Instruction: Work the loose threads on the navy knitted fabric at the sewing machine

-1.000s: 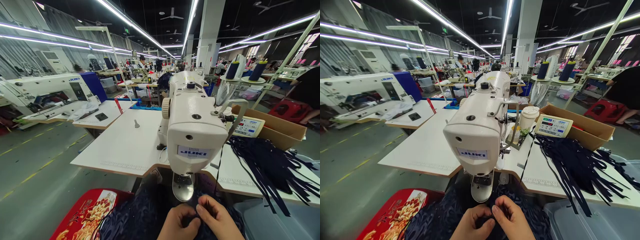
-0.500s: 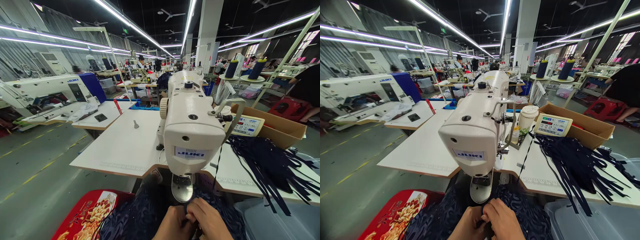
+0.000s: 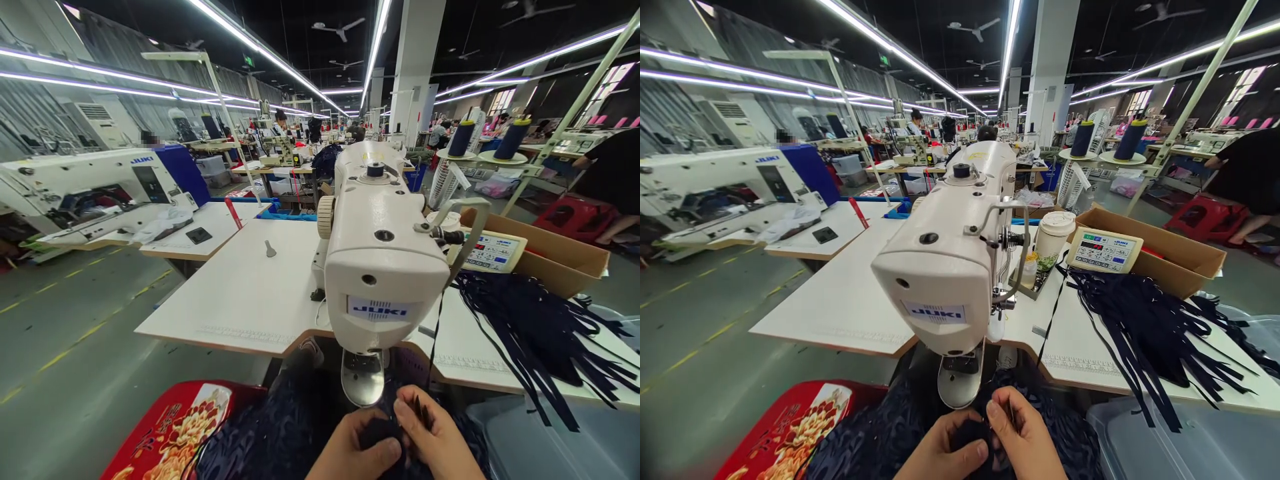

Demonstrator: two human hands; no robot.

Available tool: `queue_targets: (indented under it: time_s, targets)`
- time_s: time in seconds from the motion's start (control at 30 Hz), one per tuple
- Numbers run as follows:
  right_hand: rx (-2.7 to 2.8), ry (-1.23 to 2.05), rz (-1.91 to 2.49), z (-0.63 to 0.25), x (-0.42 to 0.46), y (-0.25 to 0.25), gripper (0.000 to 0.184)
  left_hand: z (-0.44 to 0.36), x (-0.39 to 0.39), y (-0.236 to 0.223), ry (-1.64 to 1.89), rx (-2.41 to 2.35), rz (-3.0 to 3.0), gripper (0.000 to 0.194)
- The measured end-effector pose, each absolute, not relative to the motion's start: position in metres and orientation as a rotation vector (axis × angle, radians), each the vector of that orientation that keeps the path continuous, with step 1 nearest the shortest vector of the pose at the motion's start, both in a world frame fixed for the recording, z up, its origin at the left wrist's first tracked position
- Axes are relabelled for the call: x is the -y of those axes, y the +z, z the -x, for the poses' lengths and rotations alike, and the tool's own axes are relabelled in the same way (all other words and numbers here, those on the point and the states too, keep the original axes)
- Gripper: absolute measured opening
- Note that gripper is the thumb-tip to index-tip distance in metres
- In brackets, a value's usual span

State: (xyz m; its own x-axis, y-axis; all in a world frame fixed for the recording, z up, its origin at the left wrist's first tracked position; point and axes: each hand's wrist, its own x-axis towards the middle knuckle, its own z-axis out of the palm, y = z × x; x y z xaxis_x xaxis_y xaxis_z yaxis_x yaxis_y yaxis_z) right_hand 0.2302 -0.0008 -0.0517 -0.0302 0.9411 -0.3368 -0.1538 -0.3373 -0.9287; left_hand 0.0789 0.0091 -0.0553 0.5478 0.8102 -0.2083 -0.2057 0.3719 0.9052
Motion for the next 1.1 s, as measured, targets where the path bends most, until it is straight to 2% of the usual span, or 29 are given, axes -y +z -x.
queue_targets:
  time_s: [0.17, 0.27, 0.37, 0.47, 0.5, 0.57, 0.7, 0.8, 0.9, 1.1]
  targets:
    - [0.828, 1.565, 1.242, -0.234, 0.004, -0.059, 0.057, -0.079, -0.005, -0.054, 0.715, -0.92, -0.991, 0.054]
    - [0.983, 1.501, 1.222, -0.239, 0.006, -0.066, 0.046, -0.078, -0.006, -0.052, 0.738, -1.052, -1.261, 0.04]
    - [1.239, 1.278, 1.258, -0.24, 0.008, -0.072, 0.034, -0.079, -0.01, -0.052, 0.691, -1.056, -1.635, 0.025]
    - [1.519, 0.923, 1.24, -0.235, 0.009, -0.076, 0.022, -0.078, -0.014, -0.056, 0.631, -1.091, -1.89, 0.013]
    - [1.579, 0.81, 1.226, -0.233, 0.008, -0.077, 0.02, -0.078, -0.015, -0.058, 0.626, -1.112, -1.941, 0.01]
    - [1.631, 0.718, 1.182, -0.229, 0.006, -0.078, 0.018, -0.076, -0.017, -0.062, 0.647, -1.111, -1.992, 0.019]
    - [1.506, 1.016, 1.237, -0.233, -0.003, -0.076, 0.025, -0.075, -0.014, -0.062, 0.685, -1.02, -1.888, 0.02]
    - [1.424, 1.177, 1.31, -0.242, -0.006, -0.07, 0.031, -0.075, -0.008, -0.055, 0.678, -1.043, -1.682, 0.035]
    - [1.34, 1.315, 1.351, -0.249, -0.001, -0.066, 0.034, -0.074, -0.003, -0.047, 0.661, -1.224, -1.547, 0.038]
    - [1.315, 1.272, 1.382, -0.244, 0.022, -0.087, 0.043, -0.074, -0.001, -0.051, 0.732, -1.236, -1.477, 0.029]
